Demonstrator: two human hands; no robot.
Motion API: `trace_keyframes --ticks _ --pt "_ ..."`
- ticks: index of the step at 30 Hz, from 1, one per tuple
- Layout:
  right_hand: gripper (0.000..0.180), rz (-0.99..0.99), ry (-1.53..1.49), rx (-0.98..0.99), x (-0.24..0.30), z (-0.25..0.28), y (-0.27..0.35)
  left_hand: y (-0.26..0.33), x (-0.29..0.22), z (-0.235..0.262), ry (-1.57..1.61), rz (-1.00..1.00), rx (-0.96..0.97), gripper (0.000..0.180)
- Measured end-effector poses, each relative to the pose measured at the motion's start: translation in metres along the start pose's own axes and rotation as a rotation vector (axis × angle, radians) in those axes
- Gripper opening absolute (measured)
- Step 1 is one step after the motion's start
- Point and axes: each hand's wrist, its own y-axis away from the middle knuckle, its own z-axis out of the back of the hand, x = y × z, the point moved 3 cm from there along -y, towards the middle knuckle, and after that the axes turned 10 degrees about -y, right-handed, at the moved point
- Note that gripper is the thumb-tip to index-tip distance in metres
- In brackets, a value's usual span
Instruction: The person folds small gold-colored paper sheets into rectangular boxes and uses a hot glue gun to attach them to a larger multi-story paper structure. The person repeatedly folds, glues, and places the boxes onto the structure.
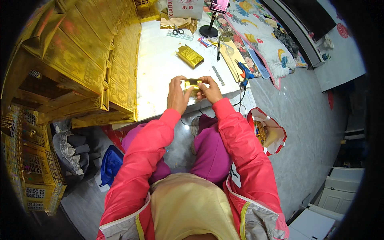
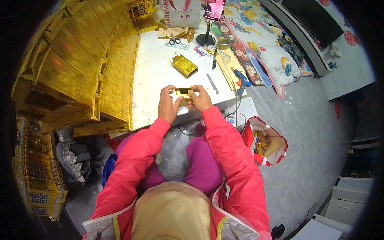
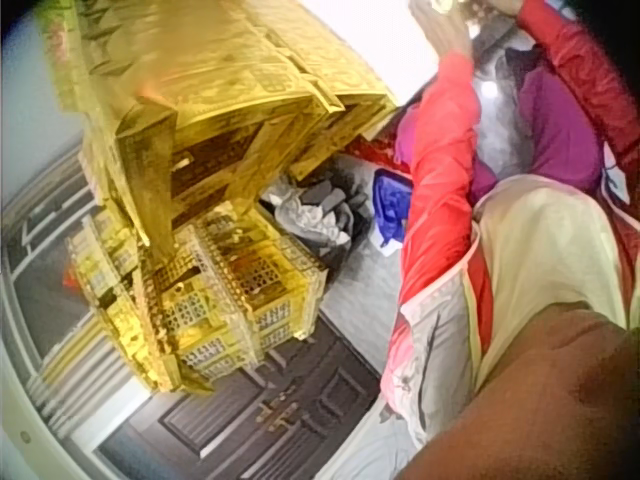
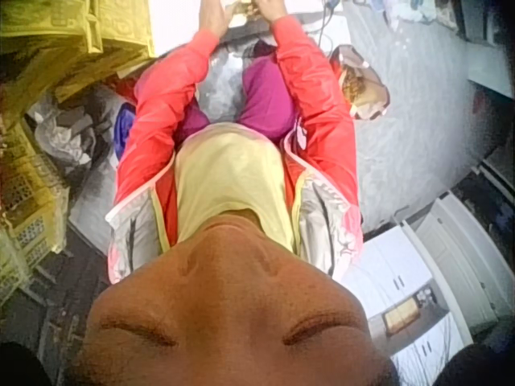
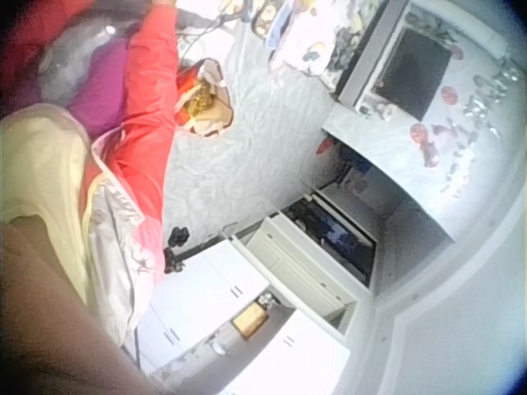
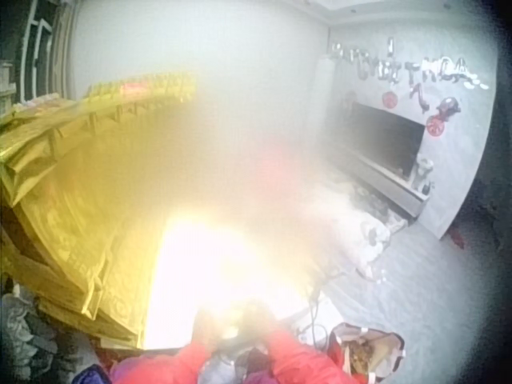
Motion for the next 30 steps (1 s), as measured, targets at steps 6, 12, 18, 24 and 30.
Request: trace_keyframes --ticks 6,12,18,24,30 --pt "0.035 -0.044 -0.096 0.013 0.002 0.005 -0.004 -0.009 -0.003 0.003 0.105 -0.049 0.190 0.026" --pt "0.038 0.415 0.314 -0.091 0.060 -0.006 0.024 -0.035 -0.025 0.031 0.387 0.092 0.224 0.026" --pt "0.029 0.824 0.298 -0.018 0.108 -0.047 0.057 -0.049 -0.056 0.065 0.520 0.048 0.101 0.025" --pt "0.021 0.885 0.240 -0.069 0.116 -0.066 0.062 -0.045 -0.069 0.076 0.594 0.009 -0.035 0.022" --pt "0.018 0.858 0.063 -0.064 0.113 -0.075 0.064 -0.045 -0.071 0.076 0.507 -0.095 -0.159 0.016"
